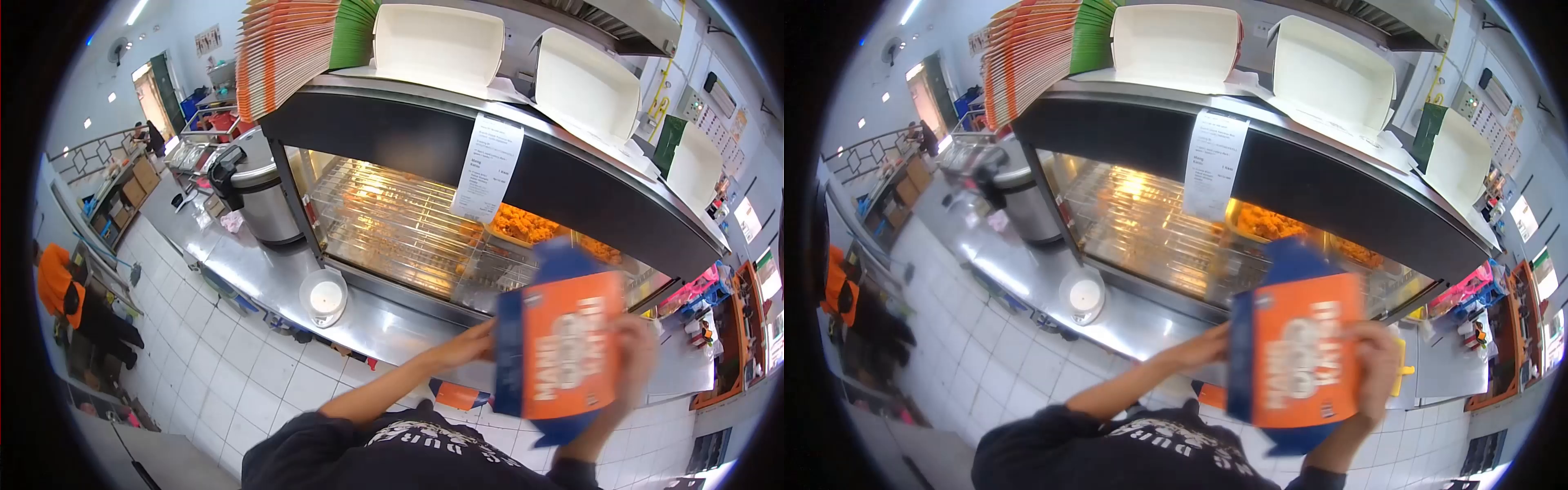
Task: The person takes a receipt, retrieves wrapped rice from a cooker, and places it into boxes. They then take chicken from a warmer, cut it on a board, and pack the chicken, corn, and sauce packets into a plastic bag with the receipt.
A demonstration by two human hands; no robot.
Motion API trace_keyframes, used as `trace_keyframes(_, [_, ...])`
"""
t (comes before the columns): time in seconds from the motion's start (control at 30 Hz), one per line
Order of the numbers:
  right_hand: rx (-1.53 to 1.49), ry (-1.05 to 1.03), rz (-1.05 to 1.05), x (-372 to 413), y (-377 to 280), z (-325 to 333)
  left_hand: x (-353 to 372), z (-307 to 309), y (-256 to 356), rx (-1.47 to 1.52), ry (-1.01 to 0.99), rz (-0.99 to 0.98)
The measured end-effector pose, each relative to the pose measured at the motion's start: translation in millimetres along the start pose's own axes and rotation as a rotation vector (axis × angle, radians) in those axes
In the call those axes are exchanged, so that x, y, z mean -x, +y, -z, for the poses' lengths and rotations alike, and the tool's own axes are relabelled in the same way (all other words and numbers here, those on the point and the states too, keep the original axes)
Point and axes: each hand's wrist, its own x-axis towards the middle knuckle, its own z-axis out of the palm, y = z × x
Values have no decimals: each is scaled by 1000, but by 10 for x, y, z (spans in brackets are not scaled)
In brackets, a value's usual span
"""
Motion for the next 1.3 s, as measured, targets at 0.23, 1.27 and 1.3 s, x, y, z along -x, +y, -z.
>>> trace_keyframes(0.23, [-121,-604,-364,140,1306,-2123,943,1220,-1704,769,269,42])
trace_keyframes(1.27, [295,707,1032,-1032,-1223,-77,-430,-757,1611,-747,554,-1542])
trace_keyframes(1.3, [207,686,1040,-898,-1143,-83,-417,-829,1650,-701,464,-1542])
